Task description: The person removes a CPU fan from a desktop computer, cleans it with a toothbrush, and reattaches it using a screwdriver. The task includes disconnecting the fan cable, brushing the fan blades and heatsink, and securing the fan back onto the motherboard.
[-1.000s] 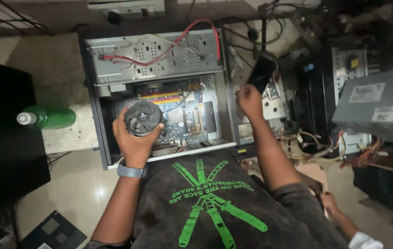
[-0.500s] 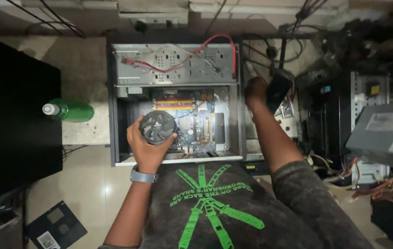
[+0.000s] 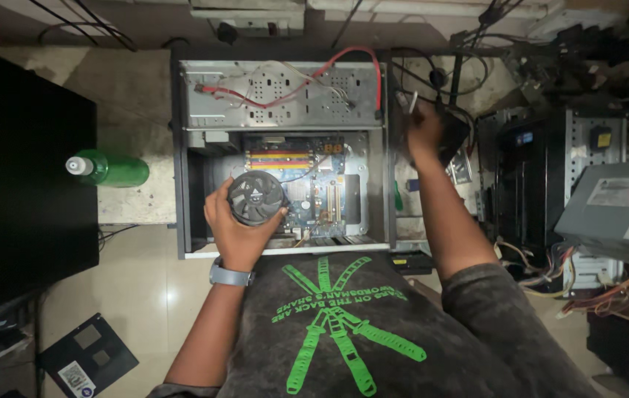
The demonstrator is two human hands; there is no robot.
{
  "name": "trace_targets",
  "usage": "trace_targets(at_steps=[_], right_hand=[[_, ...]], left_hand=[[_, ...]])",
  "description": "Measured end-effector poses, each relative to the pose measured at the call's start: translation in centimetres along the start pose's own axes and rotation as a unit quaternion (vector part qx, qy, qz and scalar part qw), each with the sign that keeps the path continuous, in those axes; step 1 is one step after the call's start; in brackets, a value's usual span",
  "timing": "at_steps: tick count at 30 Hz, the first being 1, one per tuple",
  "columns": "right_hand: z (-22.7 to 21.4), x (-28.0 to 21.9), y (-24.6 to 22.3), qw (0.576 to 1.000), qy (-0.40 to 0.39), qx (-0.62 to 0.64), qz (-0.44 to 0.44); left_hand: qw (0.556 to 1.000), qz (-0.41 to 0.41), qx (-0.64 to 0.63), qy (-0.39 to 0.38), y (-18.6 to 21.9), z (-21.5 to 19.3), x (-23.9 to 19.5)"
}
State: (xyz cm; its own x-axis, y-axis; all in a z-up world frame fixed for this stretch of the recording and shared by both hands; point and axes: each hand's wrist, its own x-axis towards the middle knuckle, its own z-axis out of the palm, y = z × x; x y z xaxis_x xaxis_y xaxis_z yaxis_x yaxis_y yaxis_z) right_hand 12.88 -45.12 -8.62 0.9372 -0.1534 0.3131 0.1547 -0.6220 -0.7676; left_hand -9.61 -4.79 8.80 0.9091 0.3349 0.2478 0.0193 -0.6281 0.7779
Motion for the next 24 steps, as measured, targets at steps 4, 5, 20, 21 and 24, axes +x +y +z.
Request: trace_targets(at_steps=[4,5,20,21,24], right_hand=[[-1.4,0.6,-0.2,0.998,0.013,0.001,0.06],[-2.1,0.8,-0.5,0.998,0.015,0.023,0.063],[-13.7,-6.6,-11.8,0.908,0.062,0.379,0.166],[-14.1,-7.0,-12.7,0.907,0.065,0.383,0.166],[-13.7,-8.0,-15.7,0.873,0.104,0.449,0.161]], left_hand=[[1.0,0.007,-0.014,0.002,-0.1,0.1,0.1],[1.0,0.01,-0.016,0.002,-0.1,0.0,0.0],[0.994,-0.029,-0.096,0.045,-0.6,-0.5,-0.6],[0.992,-0.044,-0.112,0.047,-0.9,-0.6,-0.7],[0.977,-0.098,-0.181,0.051,-1.8,-0.5,-0.5]])
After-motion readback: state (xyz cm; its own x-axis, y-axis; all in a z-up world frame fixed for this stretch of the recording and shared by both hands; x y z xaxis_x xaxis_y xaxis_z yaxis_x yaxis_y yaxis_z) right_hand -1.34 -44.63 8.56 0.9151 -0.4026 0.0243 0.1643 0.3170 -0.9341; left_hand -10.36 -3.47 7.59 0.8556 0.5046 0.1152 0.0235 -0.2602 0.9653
